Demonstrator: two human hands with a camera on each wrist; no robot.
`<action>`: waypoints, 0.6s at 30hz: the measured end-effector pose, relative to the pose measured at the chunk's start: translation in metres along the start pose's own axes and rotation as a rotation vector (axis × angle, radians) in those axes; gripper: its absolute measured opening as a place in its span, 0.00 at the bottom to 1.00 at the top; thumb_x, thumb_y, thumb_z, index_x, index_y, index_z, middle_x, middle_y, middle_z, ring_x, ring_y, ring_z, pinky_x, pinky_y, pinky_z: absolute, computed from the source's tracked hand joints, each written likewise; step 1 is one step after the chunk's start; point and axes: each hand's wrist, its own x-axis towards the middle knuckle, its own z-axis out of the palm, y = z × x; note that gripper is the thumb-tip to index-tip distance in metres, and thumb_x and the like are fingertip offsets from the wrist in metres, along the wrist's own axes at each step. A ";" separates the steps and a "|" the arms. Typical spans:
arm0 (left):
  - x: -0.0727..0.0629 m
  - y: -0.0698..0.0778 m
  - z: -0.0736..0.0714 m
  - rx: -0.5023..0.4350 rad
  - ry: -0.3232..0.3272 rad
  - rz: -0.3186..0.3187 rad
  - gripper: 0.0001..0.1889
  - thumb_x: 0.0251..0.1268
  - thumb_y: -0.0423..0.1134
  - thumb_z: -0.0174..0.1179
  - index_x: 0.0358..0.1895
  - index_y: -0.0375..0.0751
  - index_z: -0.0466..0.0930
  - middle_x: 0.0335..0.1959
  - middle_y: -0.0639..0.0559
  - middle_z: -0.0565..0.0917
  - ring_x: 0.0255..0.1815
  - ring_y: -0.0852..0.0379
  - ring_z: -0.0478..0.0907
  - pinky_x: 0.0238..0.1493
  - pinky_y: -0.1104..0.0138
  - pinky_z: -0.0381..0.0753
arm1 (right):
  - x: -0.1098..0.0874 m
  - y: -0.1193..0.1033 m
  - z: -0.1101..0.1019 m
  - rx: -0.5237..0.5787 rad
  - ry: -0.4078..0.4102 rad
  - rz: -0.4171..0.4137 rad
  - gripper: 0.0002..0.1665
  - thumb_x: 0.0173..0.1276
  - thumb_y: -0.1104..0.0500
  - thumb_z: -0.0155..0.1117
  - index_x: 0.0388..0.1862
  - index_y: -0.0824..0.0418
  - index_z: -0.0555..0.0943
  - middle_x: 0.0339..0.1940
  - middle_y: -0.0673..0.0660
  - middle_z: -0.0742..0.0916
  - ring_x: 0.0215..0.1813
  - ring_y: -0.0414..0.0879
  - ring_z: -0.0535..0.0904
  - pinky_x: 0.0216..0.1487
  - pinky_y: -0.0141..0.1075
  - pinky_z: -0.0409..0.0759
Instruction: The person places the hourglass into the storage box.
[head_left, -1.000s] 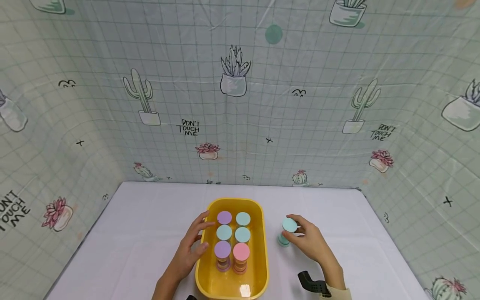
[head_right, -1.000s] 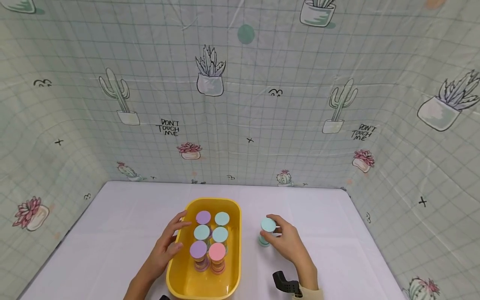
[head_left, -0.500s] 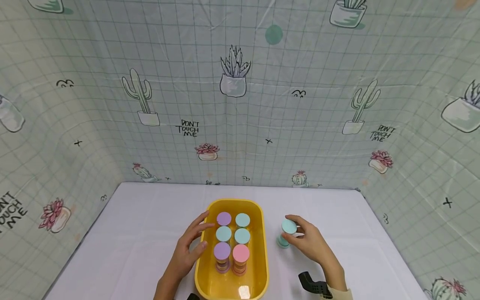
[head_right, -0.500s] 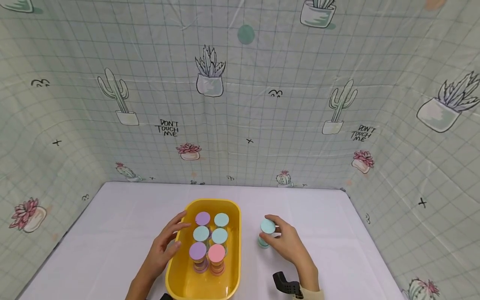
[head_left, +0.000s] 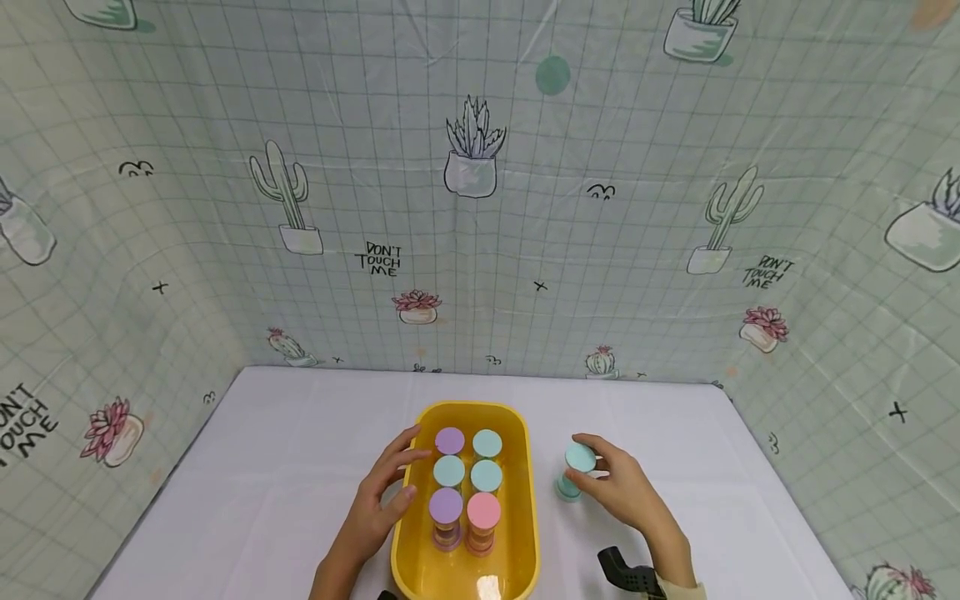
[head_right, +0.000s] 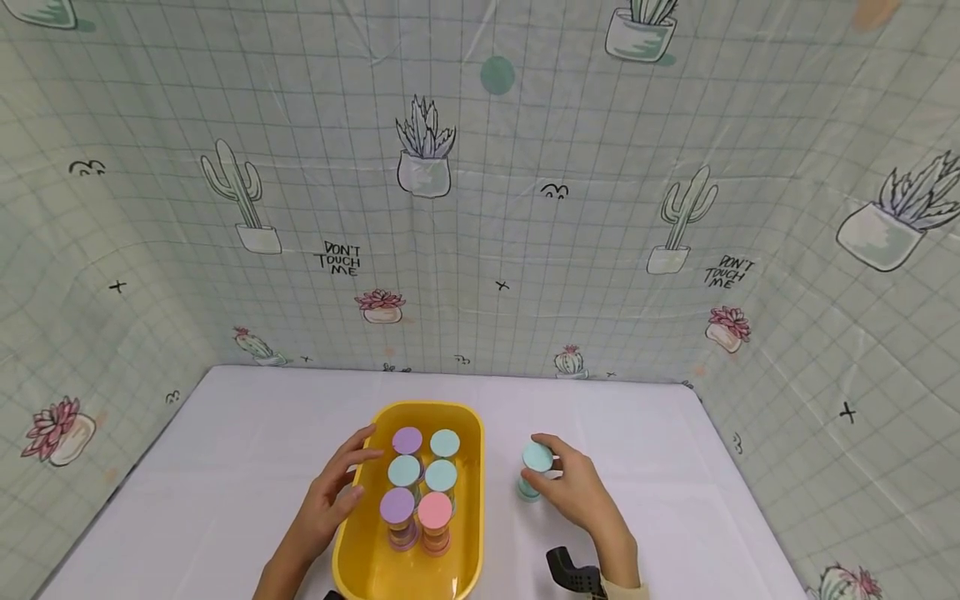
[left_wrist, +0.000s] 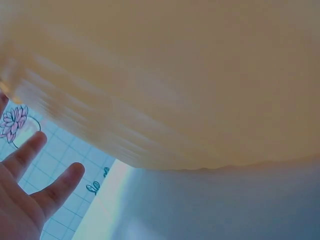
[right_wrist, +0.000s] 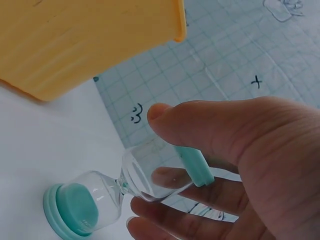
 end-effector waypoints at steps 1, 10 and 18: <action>0.000 0.000 0.000 -0.001 -0.002 -0.003 0.22 0.70 0.30 0.53 0.64 0.51 0.79 0.79 0.50 0.67 0.77 0.72 0.61 0.62 0.56 0.78 | 0.000 0.000 0.000 -0.004 -0.002 0.000 0.34 0.68 0.53 0.74 0.69 0.62 0.76 0.63 0.65 0.84 0.55 0.57 0.86 0.49 0.44 0.86; 0.001 0.002 -0.002 0.023 0.010 0.047 0.22 0.69 0.30 0.54 0.63 0.53 0.80 0.80 0.48 0.67 0.78 0.69 0.62 0.62 0.55 0.79 | 0.003 -0.004 -0.001 0.002 -0.023 0.019 0.34 0.67 0.53 0.74 0.69 0.62 0.77 0.63 0.64 0.84 0.53 0.53 0.86 0.46 0.41 0.87; 0.000 0.001 -0.002 0.001 -0.019 0.014 0.23 0.72 0.30 0.54 0.66 0.52 0.78 0.80 0.49 0.66 0.77 0.73 0.60 0.64 0.60 0.78 | 0.004 -0.004 -0.003 -0.011 -0.025 0.023 0.34 0.66 0.54 0.75 0.68 0.63 0.77 0.62 0.64 0.85 0.52 0.53 0.87 0.46 0.41 0.86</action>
